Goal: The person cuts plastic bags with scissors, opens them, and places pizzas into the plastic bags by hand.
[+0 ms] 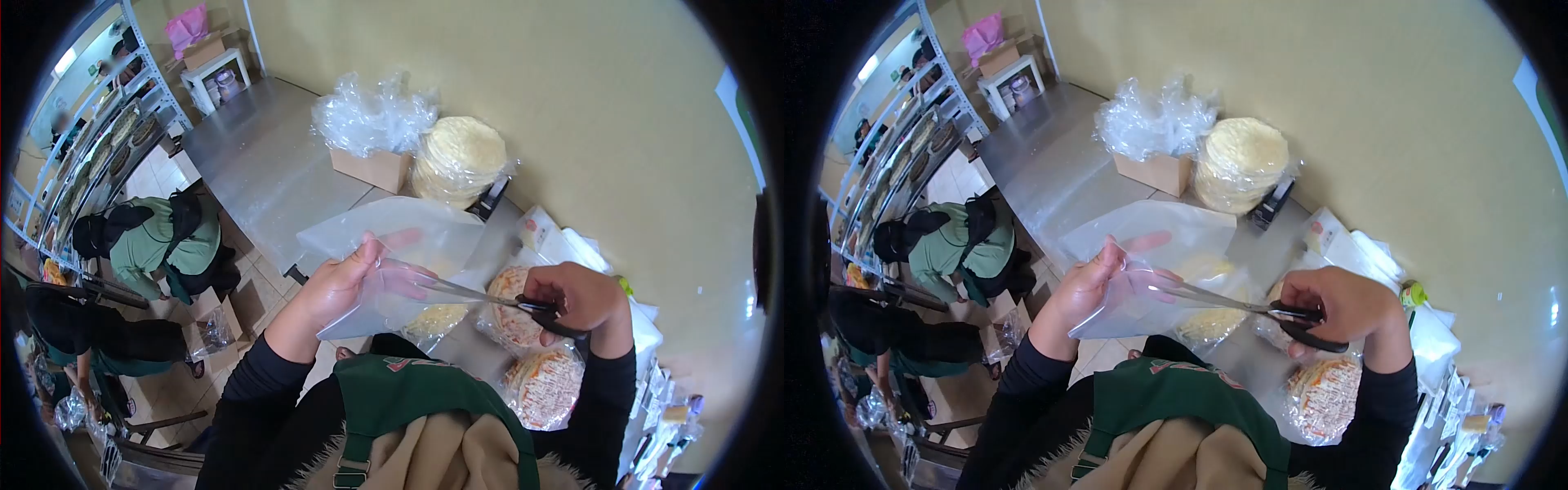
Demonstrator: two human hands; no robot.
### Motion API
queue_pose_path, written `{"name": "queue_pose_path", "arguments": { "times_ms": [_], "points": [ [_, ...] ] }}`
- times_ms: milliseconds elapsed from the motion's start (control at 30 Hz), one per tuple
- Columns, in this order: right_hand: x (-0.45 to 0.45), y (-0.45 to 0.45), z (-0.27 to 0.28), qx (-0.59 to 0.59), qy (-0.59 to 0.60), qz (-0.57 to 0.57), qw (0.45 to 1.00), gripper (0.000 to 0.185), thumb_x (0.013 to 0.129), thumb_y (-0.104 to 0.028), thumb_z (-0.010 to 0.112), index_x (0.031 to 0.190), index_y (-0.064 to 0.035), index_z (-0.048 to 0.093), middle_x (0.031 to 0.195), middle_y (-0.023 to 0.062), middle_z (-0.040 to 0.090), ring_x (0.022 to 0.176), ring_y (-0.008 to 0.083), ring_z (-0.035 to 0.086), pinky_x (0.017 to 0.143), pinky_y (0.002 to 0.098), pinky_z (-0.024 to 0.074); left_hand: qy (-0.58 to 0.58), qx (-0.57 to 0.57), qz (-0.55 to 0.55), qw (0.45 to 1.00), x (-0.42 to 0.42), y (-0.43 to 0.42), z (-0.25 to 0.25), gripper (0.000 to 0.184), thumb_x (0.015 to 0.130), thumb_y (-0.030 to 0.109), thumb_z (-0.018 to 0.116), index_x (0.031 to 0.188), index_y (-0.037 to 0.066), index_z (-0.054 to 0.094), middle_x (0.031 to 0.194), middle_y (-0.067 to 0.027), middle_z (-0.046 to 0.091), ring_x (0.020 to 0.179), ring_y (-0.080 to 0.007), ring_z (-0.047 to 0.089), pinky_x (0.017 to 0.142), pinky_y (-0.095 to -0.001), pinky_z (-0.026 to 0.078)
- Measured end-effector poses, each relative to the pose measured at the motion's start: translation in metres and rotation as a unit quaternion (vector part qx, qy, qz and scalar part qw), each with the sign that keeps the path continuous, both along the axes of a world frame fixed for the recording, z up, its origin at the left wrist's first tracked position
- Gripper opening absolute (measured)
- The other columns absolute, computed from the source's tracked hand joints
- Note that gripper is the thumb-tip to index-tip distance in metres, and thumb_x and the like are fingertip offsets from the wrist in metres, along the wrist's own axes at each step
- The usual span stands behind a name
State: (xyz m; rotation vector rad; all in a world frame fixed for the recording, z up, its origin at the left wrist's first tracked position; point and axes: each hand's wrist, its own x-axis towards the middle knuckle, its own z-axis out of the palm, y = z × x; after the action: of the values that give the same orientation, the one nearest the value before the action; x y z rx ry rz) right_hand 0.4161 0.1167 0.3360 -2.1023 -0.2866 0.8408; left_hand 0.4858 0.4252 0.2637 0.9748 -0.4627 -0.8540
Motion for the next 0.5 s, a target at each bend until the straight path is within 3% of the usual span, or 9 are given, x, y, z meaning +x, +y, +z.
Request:
{"name": "queue_pose_path", "arguments": {
  "times_ms": [133, 367, 500],
  "points": [
    [-0.005, -0.017, 0.003, -0.011, 0.017, 0.029, 0.999, 0.037, 0.065, -0.022, 0.079, 0.080, -0.0020, 0.052, 0.062, -0.0007, 0.057, 0.057, 0.0049, 0.052, 0.051, 0.0219, 0.0399, -0.034, 0.043, -0.025, 0.998, -0.014, -0.014, -0.004, 0.074, 0.089, 0.057, 0.022, 0.137, 0.002, 0.019, 0.114, -0.0194, 0.055, 0.100, -0.0293, 0.056, 0.092, -0.0355, 0.038],
    [-0.004, -0.044, 0.000, -0.007, 0.110, 0.051, 0.993, 0.040, 0.062, -0.019, 0.081, 0.084, -0.0015, 0.052, 0.067, -0.0006, 0.057, 0.060, 0.0047, 0.051, 0.052, 0.0200, 0.0407, -0.076, 0.101, -0.014, 0.992, -0.039, -0.028, 0.004, 0.077, 0.087, 0.060, 0.020, 0.138, 0.002, 0.019, 0.115, -0.0178, 0.055, 0.098, -0.0284, 0.057, 0.091, -0.0348, 0.038],
    [-0.008, -0.041, -0.009, -0.004, 0.130, 0.084, 0.988, 0.039, 0.063, -0.019, 0.080, 0.084, -0.0007, 0.053, 0.067, -0.0003, 0.058, 0.061, 0.0048, 0.054, 0.053, 0.0196, 0.0415, -0.049, 0.073, -0.028, 0.996, -0.045, -0.034, -0.007, 0.078, 0.087, 0.061, 0.020, 0.138, 0.002, 0.018, 0.118, -0.0175, 0.053, 0.099, -0.0274, 0.057, 0.090, -0.0343, 0.040]
  ]
}}
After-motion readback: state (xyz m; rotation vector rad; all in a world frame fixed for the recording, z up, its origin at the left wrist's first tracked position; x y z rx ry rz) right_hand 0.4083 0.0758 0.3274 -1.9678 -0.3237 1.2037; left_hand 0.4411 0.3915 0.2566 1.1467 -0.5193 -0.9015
